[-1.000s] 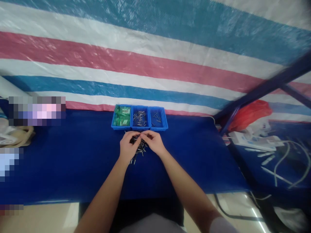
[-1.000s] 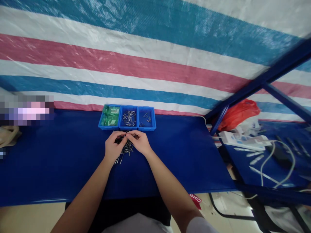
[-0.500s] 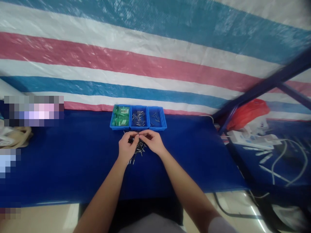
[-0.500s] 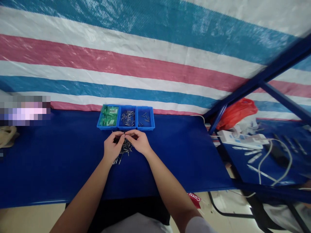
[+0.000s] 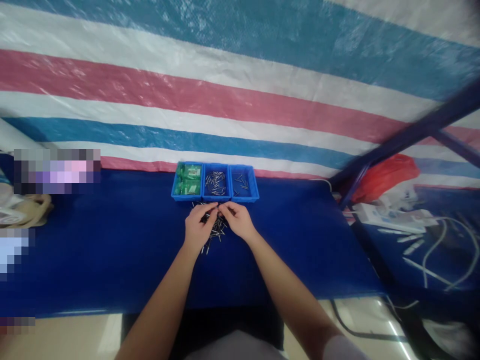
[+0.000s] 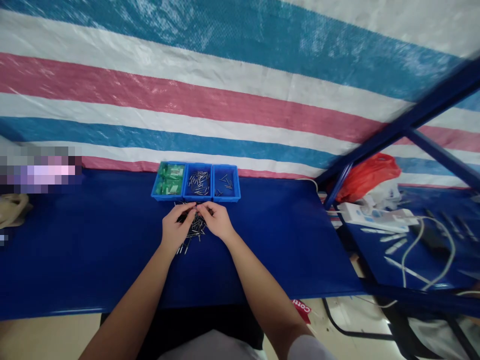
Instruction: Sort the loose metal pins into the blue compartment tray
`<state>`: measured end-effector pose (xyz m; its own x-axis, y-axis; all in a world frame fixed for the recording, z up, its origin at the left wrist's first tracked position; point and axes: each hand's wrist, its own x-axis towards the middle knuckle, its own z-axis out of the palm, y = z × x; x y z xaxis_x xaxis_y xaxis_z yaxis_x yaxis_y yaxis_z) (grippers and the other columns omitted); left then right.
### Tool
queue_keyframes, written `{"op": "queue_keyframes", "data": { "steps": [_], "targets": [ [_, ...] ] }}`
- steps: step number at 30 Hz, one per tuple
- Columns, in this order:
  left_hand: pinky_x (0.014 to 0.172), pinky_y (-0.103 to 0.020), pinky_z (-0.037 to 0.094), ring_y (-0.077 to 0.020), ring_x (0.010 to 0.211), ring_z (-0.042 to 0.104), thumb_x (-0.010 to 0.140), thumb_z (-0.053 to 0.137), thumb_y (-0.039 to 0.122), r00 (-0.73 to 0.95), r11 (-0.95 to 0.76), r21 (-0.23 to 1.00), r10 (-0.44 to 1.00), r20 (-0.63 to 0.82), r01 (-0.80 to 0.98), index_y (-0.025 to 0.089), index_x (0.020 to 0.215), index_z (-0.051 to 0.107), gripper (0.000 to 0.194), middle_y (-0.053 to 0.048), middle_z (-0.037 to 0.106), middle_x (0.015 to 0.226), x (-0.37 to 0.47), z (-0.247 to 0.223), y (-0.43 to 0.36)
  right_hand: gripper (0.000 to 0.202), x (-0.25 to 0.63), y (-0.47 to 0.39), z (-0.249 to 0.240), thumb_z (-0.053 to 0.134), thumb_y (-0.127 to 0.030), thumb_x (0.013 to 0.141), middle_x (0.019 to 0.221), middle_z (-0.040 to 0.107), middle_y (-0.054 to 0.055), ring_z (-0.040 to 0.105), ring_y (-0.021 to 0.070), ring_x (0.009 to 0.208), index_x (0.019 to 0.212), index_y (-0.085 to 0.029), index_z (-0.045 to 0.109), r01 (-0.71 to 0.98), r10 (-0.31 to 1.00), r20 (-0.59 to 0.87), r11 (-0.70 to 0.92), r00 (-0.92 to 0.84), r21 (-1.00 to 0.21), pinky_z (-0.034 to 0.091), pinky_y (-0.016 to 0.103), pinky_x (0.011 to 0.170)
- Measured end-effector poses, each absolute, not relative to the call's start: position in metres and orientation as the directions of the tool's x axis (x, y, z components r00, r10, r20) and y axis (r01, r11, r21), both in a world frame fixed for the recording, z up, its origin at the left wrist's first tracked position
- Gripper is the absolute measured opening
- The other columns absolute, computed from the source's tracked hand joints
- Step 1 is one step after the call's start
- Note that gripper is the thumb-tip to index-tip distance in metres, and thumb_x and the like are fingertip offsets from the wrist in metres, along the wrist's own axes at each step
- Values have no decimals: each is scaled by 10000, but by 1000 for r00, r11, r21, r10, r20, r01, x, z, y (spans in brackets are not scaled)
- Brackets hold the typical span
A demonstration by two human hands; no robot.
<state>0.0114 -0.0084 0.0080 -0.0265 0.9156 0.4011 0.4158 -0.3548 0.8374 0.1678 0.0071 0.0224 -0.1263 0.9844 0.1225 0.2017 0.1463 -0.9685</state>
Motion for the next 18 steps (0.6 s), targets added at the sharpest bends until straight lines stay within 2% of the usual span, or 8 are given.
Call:
{"op": "queue_keyframes", "data": {
  "steps": [3, 7, 13, 18],
  "targets": [
    [902, -324, 523, -162, 944, 664, 900, 601, 328, -20, -357, 829, 914, 404, 431, 240, 1001, 707, 170, -27, 715, 1012, 11, 6, -7, 290, 167, 7, 21, 583, -413, 906, 764, 726, 35, 667, 164, 712, 829, -169, 720, 209, 985, 123, 147, -123, -967, 518, 268, 688],
    [870, -307, 516, -155, 915, 654, 902, 586, 326, -40, -324, 830, 923, 383, 454, 220, 974, 679, 158, -26, 704, 983, 12, 5, -6, 245, 165, 7, 21, 634, -399, 872, 810, 745, 47, 674, 175, 727, 849, -180, 742, 213, 985, 143, 160, -93, -964, 526, 281, 692],
    [790, -281, 501, -147, 836, 636, 913, 554, 346, -63, -297, 838, 929, 364, 458, 201, 931, 662, 181, -27, 687, 911, 12, 7, -6, 242, 164, 6, 20, 741, -382, 784, 882, 762, 62, 707, 194, 784, 932, -190, 744, 46, 989, 115, 120, -94, -992, 560, 306, 733],
    [796, -284, 481, -147, 832, 630, 927, 539, 364, -50, -276, 836, 940, 339, 475, 201, 914, 665, 206, -19, 688, 890, 12, 8, -6, 235, 165, 7, 19, 762, -375, 766, 860, 763, 56, 708, 190, 758, 916, -194, 749, 25, 991, 107, 110, -82, -994, 566, 310, 718]
  ]
}}
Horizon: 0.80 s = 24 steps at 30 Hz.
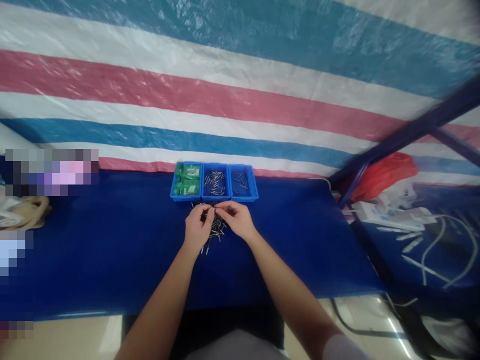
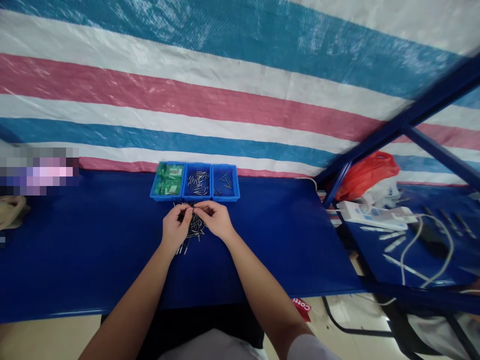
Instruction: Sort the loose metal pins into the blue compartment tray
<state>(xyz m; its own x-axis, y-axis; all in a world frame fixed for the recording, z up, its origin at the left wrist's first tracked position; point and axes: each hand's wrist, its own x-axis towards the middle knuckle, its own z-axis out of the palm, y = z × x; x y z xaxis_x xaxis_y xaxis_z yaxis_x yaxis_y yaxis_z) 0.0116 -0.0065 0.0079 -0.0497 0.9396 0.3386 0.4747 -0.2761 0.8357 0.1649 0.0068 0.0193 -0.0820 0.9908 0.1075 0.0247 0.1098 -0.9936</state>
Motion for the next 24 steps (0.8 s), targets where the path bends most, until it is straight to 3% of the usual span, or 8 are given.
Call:
{"op": "queue_keyframes", "data": {
  "steps": [14, 20, 24],
  "targets": [
    [753, -292, 479, -144, 755, 625, 953, 507, 381, -14, -296, 826, 939, 344, 479, 206, 749, 671, 315, -16, 672, 773, 10, 7, -7, 240, 166, 9, 18, 774, -402, 749, 707, 732, 25, 656, 154, 591, 864, -193, 748, -60, 991, 71, 65, -110, -996, 544, 287, 602],
    [862, -330, 524, -182, 943, 668, 884, 619, 400, -74, -285, 862, 936, 345, 419, 245, 1057, 685, 241, -35, 721, 1013, 12, 6, -9, 246, 169, 10, 20, 770, -415, 753, 671, 715, 19, 646, 151, 578, 852, -191, 750, -50, 994, 63, 58, -95, -997, 536, 282, 595],
    [875, -325, 520, -171, 931, 667, 900, 597, 374, -41, -312, 837, 929, 368, 450, 247, 1005, 698, 193, -29, 711, 1000, 12, 6, -8, 260, 169, 11, 18, 772, -418, 752, 700, 726, 27, 652, 152, 589, 872, -188, 752, -66, 993, 63, 57, -102, -996, 540, 285, 605]
  ]
}}
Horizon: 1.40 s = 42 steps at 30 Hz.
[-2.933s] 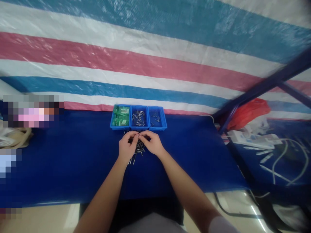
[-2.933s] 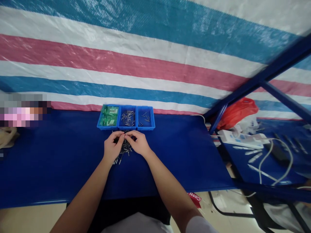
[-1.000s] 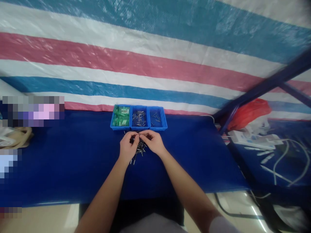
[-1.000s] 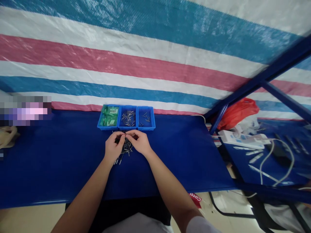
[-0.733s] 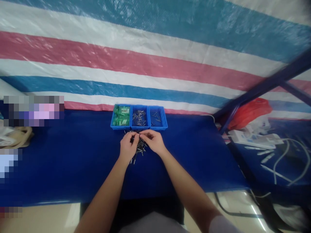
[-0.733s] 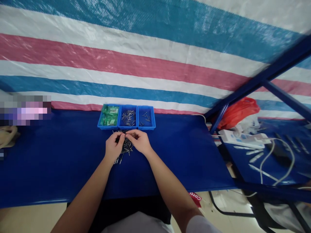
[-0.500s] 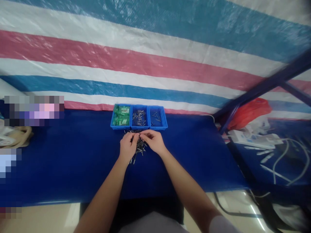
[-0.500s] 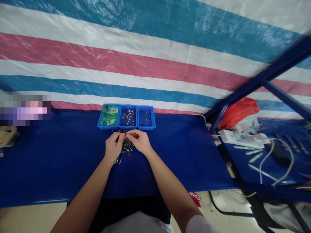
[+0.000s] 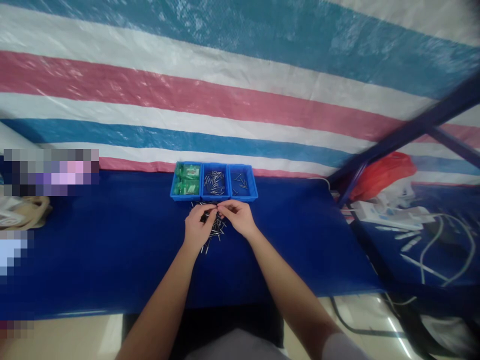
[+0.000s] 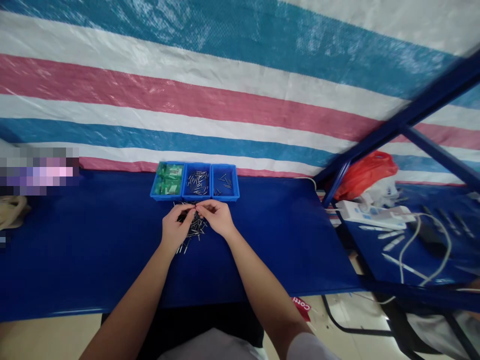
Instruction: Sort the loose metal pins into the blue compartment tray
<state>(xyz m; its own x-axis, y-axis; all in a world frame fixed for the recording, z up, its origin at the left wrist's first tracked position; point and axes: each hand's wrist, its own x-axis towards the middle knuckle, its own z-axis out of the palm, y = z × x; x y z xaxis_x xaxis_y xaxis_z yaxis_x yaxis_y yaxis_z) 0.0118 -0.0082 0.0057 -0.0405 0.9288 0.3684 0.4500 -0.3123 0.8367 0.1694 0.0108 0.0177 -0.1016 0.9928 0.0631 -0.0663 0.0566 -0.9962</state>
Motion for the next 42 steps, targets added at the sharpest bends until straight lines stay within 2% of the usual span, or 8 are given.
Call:
{"op": "queue_keyframes", "data": {
  "steps": [10, 18, 25, 31, 34, 37, 42],
  "targets": [
    [836, -318, 487, -177, 886, 647, 952, 495, 366, -1, -288, 804, 941, 338, 521, 206, 985, 651, 226, -43, 703, 944, 11, 5, -7, 269, 165, 8, 20, 777, -435, 742, 720, 735, 29, 660, 157, 601, 861, -195, 745, -60, 992, 60, 53, -115, -997, 554, 297, 617],
    [756, -284, 459, -147, 781, 613, 965, 471, 365, 16, -305, 794, 937, 349, 525, 203, 843, 638, 263, -20, 659, 819, 10, 6, -8, 274, 165, 8, 19, 784, -437, 734, 698, 727, 21, 655, 149, 583, 853, -194, 743, -83, 992, 46, 36, -121, -996, 551, 290, 609],
    [734, -278, 448, -137, 721, 580, 983, 433, 375, 22, -354, 824, 923, 385, 442, 196, 644, 583, 412, -15, 614, 698, 10, 10, -9, 277, 164, 9, 16, 815, -410, 704, 705, 726, 11, 650, 132, 579, 857, -190, 748, -200, 987, -1, -34, -162, -979, 555, 284, 620],
    [748, -280, 448, -135, 721, 585, 1002, 378, 399, -36, -296, 855, 939, 343, 425, 197, 716, 645, 440, -21, 636, 750, 10, 13, -10, 295, 164, 11, 12, 829, -408, 686, 704, 709, 12, 633, 123, 591, 853, -179, 747, -330, 987, -69, -115, -147, -937, 547, 265, 591],
    [752, -279, 451, -136, 713, 589, 1003, 371, 406, -47, -273, 862, 945, 323, 428, 196, 723, 652, 449, -20, 633, 744, 11, 14, -11, 287, 165, 13, 14, 835, -401, 676, 692, 695, 10, 630, 126, 597, 834, -181, 739, -358, 991, -87, -117, -98, -926, 551, 265, 579],
    [753, -281, 458, -141, 708, 594, 997, 382, 416, -57, -259, 864, 948, 313, 432, 198, 721, 654, 444, -18, 631, 728, 11, 15, -11, 282, 166, 16, 16, 824, -402, 687, 711, 693, 15, 641, 140, 626, 841, -189, 724, -386, 996, -75, -49, 54, -921, 567, 285, 596],
    [752, -279, 453, -139, 700, 594, 995, 386, 421, -60, -240, 867, 954, 294, 438, 198, 709, 652, 450, -13, 626, 713, 11, 15, -11, 347, 168, 19, 16, 775, -396, 751, 1016, 736, 82, 699, 172, 797, 1018, -189, 694, -444, 945, -48, 107, 323, -890, 598, 335, 727]
  ]
}}
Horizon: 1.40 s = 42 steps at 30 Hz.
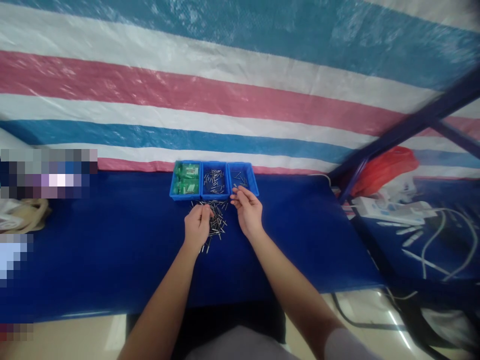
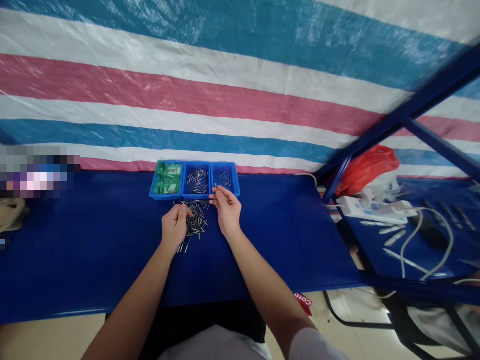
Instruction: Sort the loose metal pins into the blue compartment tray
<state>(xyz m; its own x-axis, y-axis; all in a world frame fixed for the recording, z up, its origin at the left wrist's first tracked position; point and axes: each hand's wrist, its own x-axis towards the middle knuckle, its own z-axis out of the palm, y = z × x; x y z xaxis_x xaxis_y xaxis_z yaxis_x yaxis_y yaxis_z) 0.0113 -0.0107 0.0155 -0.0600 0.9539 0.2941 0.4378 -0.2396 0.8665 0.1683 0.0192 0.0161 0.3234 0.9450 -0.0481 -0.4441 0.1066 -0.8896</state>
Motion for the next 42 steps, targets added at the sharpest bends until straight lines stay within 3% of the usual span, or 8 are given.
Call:
{"op": "queue_keyframes", "data": {
  "steps": [3, 7, 11, 15, 24, 33, 37, 42],
  "targets": [
    [748, -277, 451, -137, 695, 589, 994, 391, 420, -59, -231, 868, 957, 284, 439, 199, 712, 654, 445, -11, 624, 709, 11, 16, -11, 322, 168, 19, 14, 738, -401, 784, 1013, 739, 87, 697, 177, 782, 1011, -178, 693, -365, 941, -16, 116, 339, -924, 591, 326, 689],
    [739, -275, 456, -138, 687, 588, 987, 403, 437, -58, -241, 864, 954, 296, 442, 198, 707, 645, 441, -12, 627, 706, 11, 15, -10, 227, 170, 14, 12, 674, -373, 835, 854, 744, 51, 663, 171, 702, 966, -195, 726, 36, 976, 118, 113, 182, -993, 563, 312, 663],
    [731, -271, 456, -138, 680, 590, 982, 414, 446, -59, -239, 856, 953, 297, 458, 198, 698, 637, 438, -10, 627, 689, 11, 15, -10, 177, 173, 10, 12, 593, -263, 871, 890, 739, 55, 666, 188, 758, 949, -213, 744, 470, 961, 275, 231, 27, -852, 546, 331, 754],
    [727, -274, 455, -138, 683, 592, 981, 423, 434, -55, -241, 856, 953, 298, 458, 202, 696, 638, 426, -10, 633, 696, 11, 14, -9, 204, 173, 10, 11, 567, -158, 843, 905, 724, 69, 665, 201, 775, 934, -208, 743, 648, 956, 293, 243, -32, -722, 536, 329, 768],
    [706, -271, 446, -138, 678, 590, 980, 429, 429, -62, -231, 857, 955, 290, 460, 201, 695, 640, 421, -9, 638, 695, 11, 14, -10, 284, 177, 13, 8, 535, -36, 784, 887, 713, 65, 649, 202, 802, 931, -185, 727, 679, 950, 294, 282, -102, -678, 527, 322, 798],
    [679, -263, 430, -129, 657, 585, 980, 437, 405, -67, -222, 848, 955, 289, 481, 198, 693, 638, 407, -1, 628, 672, 11, 14, -10, 261, 177, 11, 13, 546, -49, 810, 934, 708, 74, 633, 226, 900, 945, -192, 717, 709, 958, 240, 278, -157, -648, 514, 344, 841],
    [695, -259, 442, -124, 669, 589, 966, 469, 388, -63, -222, 846, 956, 287, 485, 194, 708, 639, 365, 3, 631, 683, 11, 15, -9, 246, 176, 8, 16, 528, -45, 814, 907, 702, 55, 639, 207, 897, 881, -203, 704, 636, 949, 259, 312, -179, -706, 509, 334, 860],
    [752, -260, 486, -136, 799, 622, 868, 625, 349, -99, -283, 857, 929, 356, 431, 207, 868, 661, 147, -8, 677, 869, 13, 15, -7, 149, 170, 6, 18, 580, -142, 836, 856, 701, 27, 623, 177, 793, 896, -217, 694, 455, 947, 301, 319, -114, -831, 513, 300, 736]
  ]
}}
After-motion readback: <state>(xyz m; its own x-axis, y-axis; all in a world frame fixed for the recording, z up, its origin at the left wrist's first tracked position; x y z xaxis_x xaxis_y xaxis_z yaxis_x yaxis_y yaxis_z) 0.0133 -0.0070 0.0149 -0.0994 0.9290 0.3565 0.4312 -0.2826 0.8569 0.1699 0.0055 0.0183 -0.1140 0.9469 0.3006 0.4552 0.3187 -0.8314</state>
